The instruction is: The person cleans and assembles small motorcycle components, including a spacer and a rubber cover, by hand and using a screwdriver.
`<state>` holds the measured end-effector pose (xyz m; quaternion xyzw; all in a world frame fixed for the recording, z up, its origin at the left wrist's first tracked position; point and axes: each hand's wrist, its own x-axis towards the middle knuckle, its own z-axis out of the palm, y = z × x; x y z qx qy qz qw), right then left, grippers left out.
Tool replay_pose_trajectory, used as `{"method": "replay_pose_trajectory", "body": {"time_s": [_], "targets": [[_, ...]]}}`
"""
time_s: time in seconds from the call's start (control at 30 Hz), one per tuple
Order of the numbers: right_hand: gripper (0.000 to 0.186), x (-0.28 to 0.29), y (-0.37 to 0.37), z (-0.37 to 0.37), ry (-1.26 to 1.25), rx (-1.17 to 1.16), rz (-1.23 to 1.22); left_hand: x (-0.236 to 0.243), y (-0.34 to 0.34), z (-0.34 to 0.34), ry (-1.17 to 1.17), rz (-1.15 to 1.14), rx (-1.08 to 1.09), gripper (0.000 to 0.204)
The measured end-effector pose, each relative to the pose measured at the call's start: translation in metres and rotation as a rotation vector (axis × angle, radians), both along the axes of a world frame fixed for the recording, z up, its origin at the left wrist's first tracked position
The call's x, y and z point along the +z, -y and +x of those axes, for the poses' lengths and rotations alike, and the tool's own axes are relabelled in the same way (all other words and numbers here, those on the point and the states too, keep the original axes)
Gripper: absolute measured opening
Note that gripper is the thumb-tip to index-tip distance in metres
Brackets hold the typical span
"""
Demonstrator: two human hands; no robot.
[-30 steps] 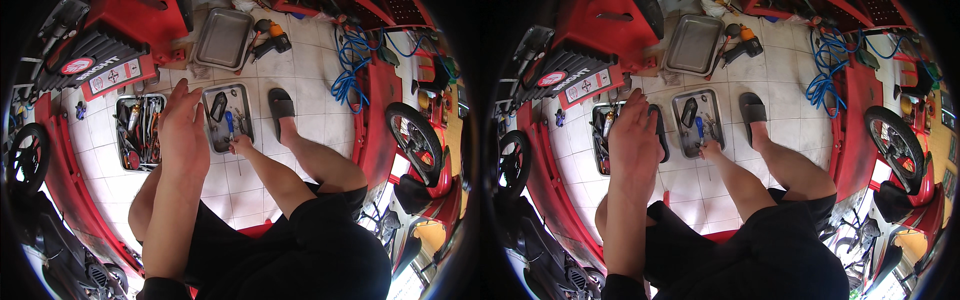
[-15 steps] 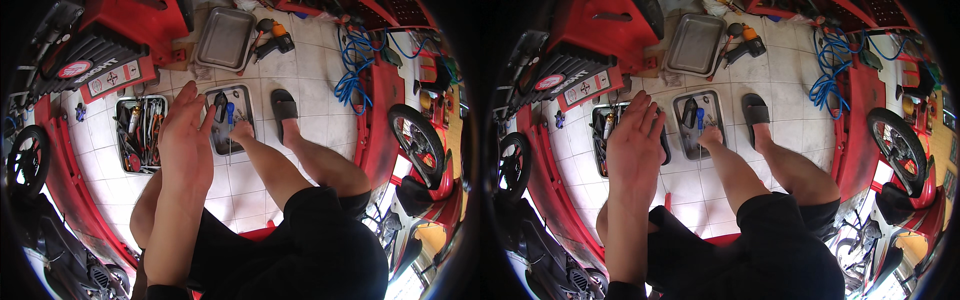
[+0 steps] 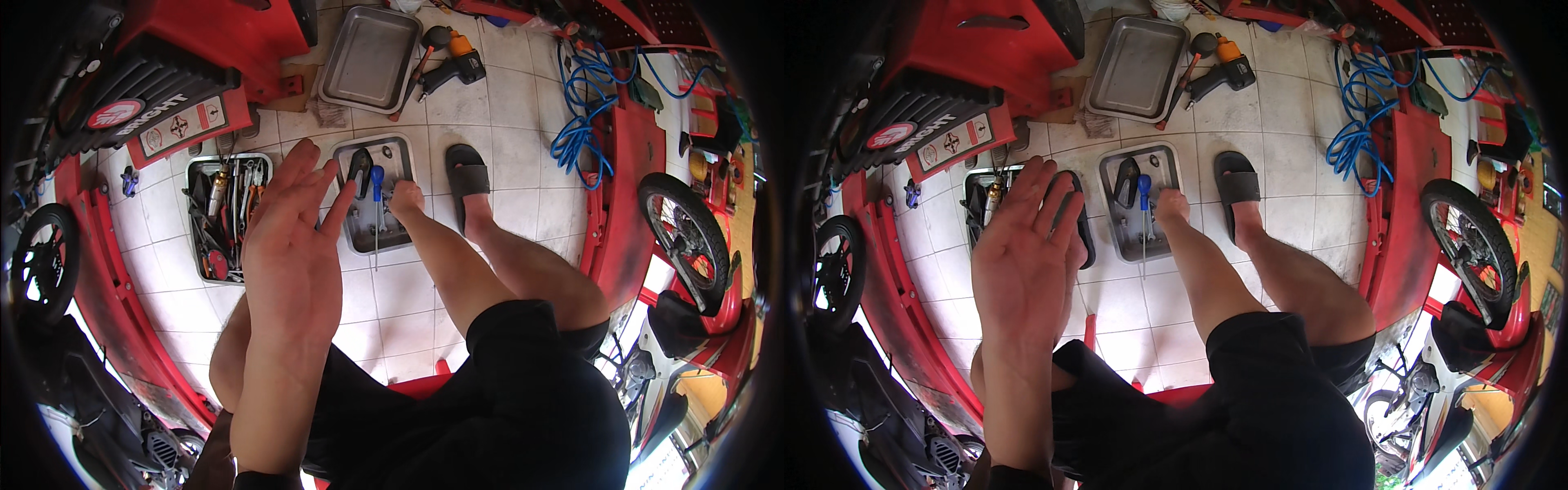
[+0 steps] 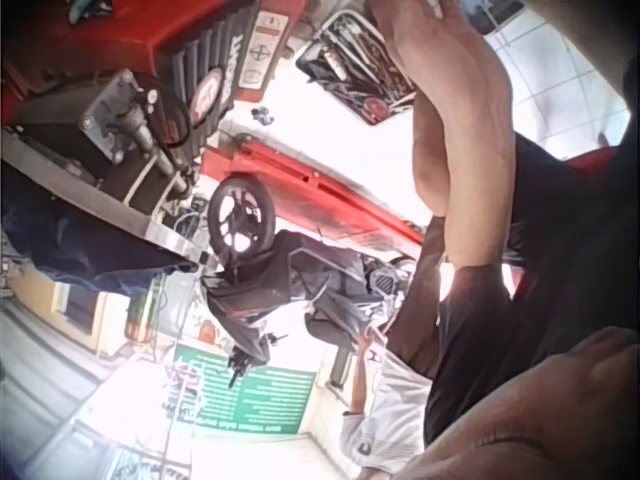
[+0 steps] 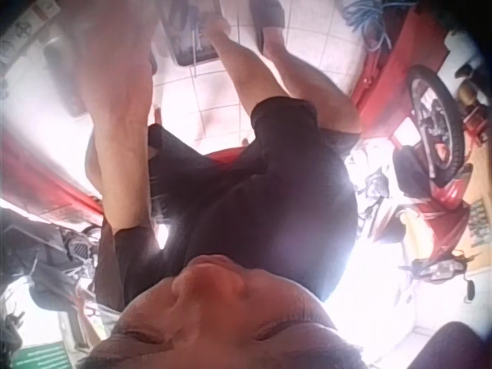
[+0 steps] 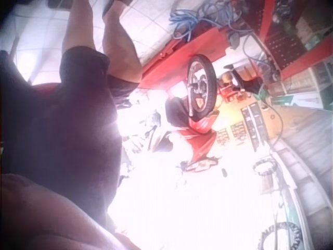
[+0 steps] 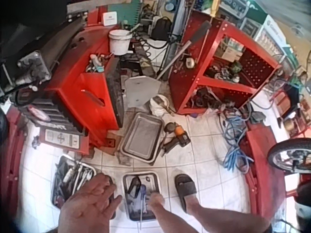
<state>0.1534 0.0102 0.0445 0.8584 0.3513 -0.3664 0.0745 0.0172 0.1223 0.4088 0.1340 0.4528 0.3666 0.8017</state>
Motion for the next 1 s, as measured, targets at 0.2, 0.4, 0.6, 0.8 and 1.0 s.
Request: {"method": "replay_pose_trajectory", "body": {"time_s": [0.2, 0.4, 0.6, 0.8, 1.0], "targets": [[0.03, 0.015, 0.008, -0.045, -0.022, -0.029, 0.277, 0.003, 0.002, 0.004, 0.019, 0.008, 0.002, 0.046], [0.04, 0.024, -0.017, -0.103, -0.21, 0.026, 0.135, 0.008, 0.009, 0.002, -0.005, 0.122, -0.05, 0.038], [0.034, 0.041, -0.06, -0.165, -0.271, 0.034, 0.173, 0.005, 0.009, -0.01, -0.006, 0.026, 0.102, 0.051], [0.029, 0.048, -0.066, -0.136, -0.241, -0.06, 0.172, -0.004, 0.006, 0.005, 0.05, 0.003, 0.02, 0.051], [0.024, 0.044, -0.064, -0.133, -0.28, -0.113, 0.19, 0.006, 0.006, 0.009, 0.03, -0.027, 0.003, 0.05]]}}
